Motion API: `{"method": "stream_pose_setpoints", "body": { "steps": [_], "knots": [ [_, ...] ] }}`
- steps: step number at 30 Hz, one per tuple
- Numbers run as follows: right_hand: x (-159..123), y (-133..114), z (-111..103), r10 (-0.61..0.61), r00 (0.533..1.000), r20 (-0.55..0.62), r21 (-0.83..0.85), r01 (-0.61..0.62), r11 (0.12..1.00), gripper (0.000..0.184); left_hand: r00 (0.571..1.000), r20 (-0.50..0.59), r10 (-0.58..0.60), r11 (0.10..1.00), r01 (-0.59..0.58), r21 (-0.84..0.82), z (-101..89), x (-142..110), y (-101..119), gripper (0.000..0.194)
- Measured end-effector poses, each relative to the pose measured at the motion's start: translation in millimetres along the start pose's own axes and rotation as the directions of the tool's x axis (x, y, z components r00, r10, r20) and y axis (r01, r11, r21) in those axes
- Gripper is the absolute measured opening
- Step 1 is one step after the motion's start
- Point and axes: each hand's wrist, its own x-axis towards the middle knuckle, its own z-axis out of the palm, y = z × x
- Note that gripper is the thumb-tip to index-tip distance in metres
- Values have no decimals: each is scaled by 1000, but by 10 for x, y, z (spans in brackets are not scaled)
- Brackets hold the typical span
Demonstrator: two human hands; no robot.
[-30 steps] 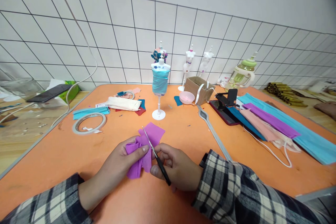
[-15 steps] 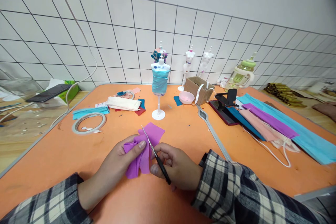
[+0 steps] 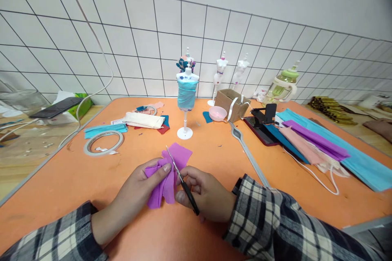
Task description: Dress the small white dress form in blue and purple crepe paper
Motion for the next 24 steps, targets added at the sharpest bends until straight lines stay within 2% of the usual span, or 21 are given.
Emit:
{"method": "stream_pose_setpoints", "body": {
  "steps": [11,24],
  "knots": [
    [-5,25,-1,3,1000,5,-12,-2,1000,41,1000,0,-13,998,13,-61,26,-2,18,38],
    [5,36,6,-42,999,-16,-28,42,999,46,1000,-5,5,1000,-5,-3,6,4,-44,39]
  ]
}}
